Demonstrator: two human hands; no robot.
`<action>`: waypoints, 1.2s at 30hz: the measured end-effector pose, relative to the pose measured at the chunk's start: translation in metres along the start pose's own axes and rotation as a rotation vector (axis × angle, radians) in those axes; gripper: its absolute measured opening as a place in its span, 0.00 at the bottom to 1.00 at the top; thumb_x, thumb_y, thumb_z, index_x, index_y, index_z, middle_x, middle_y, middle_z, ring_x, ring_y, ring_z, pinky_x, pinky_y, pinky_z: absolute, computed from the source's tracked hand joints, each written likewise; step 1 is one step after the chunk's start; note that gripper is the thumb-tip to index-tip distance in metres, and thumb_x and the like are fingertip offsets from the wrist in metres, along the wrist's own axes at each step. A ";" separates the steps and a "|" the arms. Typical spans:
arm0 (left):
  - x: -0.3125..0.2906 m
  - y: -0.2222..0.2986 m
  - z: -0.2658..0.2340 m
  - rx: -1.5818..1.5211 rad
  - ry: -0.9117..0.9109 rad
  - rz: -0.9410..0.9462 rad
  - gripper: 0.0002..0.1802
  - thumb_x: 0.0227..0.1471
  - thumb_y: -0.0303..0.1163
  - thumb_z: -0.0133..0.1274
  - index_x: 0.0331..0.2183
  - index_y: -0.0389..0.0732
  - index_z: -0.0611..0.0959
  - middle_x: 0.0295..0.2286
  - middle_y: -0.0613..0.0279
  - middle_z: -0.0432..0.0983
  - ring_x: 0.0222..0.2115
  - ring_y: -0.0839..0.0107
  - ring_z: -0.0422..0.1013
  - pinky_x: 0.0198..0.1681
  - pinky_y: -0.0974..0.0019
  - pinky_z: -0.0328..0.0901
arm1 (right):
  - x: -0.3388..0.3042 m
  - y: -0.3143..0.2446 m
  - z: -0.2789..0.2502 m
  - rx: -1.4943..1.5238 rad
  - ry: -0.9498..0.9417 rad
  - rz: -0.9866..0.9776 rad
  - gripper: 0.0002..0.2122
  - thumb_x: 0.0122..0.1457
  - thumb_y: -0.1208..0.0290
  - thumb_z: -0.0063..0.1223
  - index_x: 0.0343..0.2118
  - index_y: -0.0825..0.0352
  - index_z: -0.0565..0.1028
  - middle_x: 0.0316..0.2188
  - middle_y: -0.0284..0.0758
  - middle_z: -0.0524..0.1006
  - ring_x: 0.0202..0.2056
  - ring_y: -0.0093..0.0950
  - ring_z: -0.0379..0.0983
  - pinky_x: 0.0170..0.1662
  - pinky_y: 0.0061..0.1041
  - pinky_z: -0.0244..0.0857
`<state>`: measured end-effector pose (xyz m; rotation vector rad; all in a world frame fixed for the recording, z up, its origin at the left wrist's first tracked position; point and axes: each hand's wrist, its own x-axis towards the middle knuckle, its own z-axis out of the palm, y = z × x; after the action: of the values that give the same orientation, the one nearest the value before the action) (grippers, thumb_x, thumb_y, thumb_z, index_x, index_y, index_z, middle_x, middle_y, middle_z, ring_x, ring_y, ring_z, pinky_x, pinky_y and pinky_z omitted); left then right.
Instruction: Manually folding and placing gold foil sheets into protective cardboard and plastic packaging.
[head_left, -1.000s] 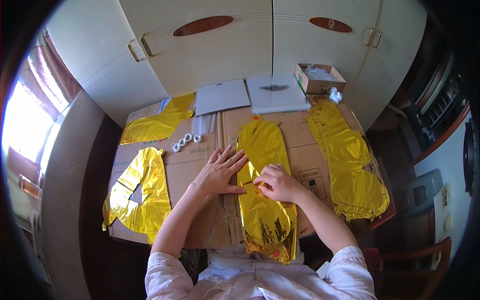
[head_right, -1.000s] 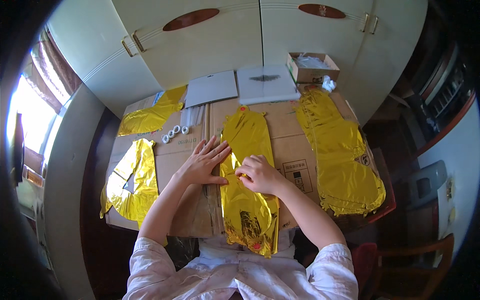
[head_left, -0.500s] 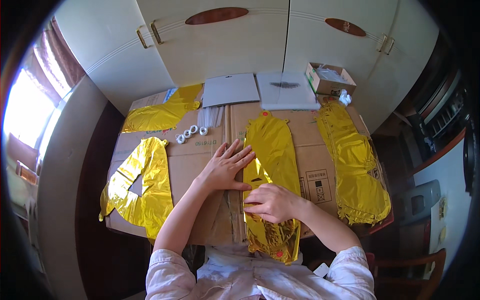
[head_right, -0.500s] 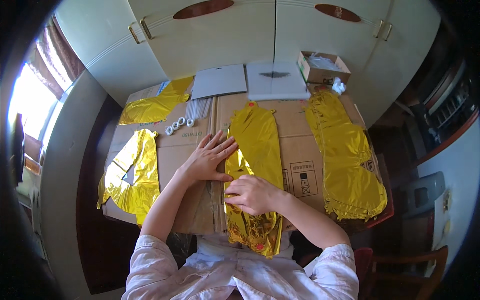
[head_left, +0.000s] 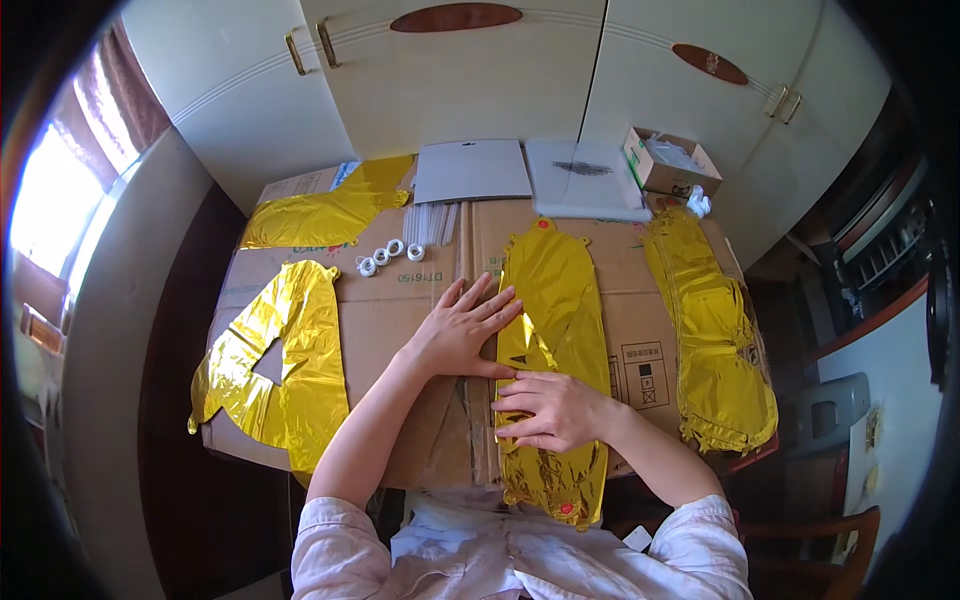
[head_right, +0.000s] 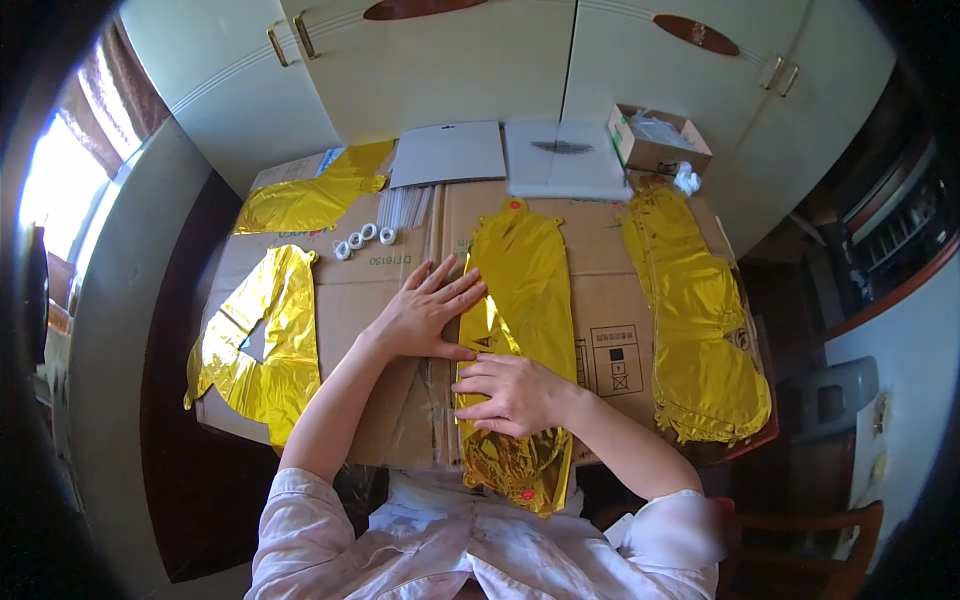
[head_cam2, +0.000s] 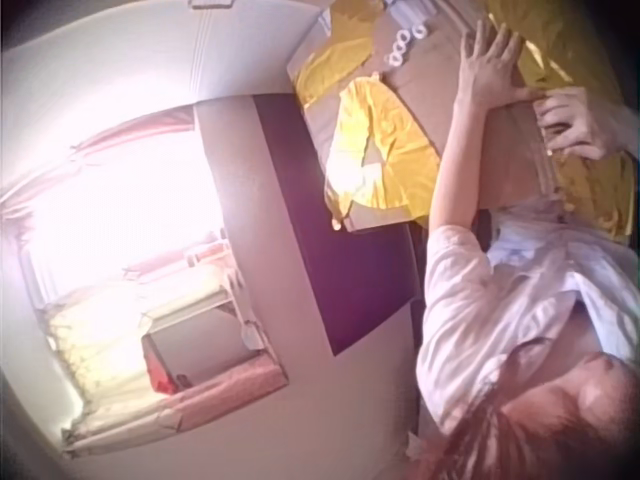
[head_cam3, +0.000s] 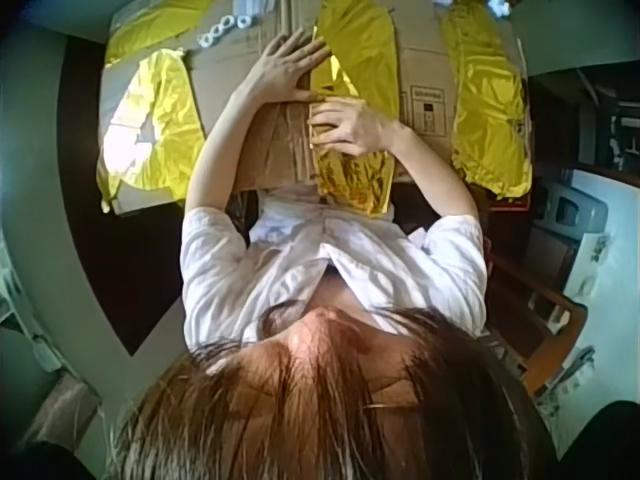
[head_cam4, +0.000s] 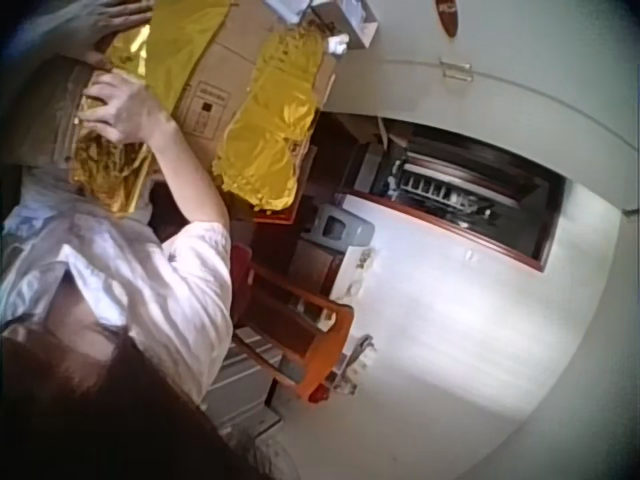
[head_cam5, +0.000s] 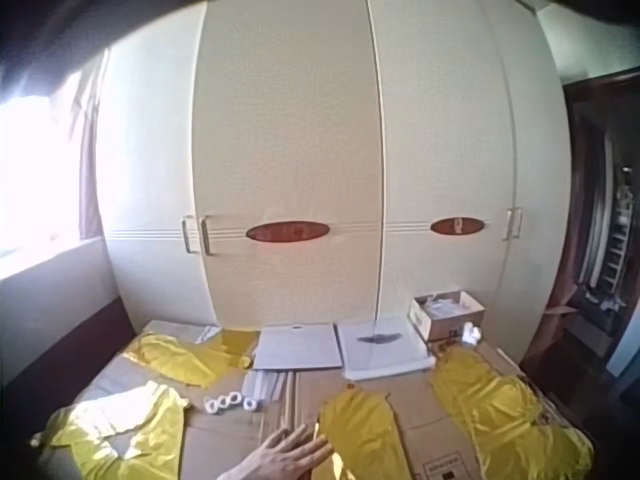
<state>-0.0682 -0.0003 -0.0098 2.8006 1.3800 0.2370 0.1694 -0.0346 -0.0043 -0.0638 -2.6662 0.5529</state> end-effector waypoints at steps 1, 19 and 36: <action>0.000 0.000 0.001 -0.005 0.003 0.003 0.56 0.42 0.75 0.48 0.64 0.51 0.61 0.63 0.61 0.56 0.66 0.54 0.43 0.66 0.44 0.39 | -0.001 0.000 -0.001 0.002 -0.009 -0.001 0.12 0.48 0.63 0.63 0.38 0.54 0.83 0.45 0.35 0.77 0.50 0.34 0.71 0.59 0.38 0.63; 0.000 -0.002 0.002 -0.025 -0.029 0.002 0.57 0.42 0.74 0.49 0.65 0.50 0.59 0.64 0.60 0.53 0.67 0.51 0.42 0.66 0.42 0.38 | -0.017 -0.012 0.002 -0.115 -0.113 0.084 0.19 0.58 0.60 0.54 0.52 0.61 0.74 0.55 0.36 0.72 0.57 0.32 0.67 0.61 0.43 0.60; -0.002 -0.006 -0.001 -0.172 0.061 0.015 0.54 0.41 0.69 0.56 0.59 0.40 0.65 0.61 0.56 0.58 0.66 0.52 0.44 0.67 0.47 0.39 | -0.020 -0.011 0.006 -0.060 -0.085 0.100 0.18 0.55 0.67 0.58 0.50 0.55 0.77 0.54 0.34 0.73 0.58 0.31 0.67 0.61 0.43 0.60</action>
<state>-0.0738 0.0018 -0.0090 2.6847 1.2826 0.4231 0.1858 -0.0496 -0.0132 -0.1965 -2.7747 0.5169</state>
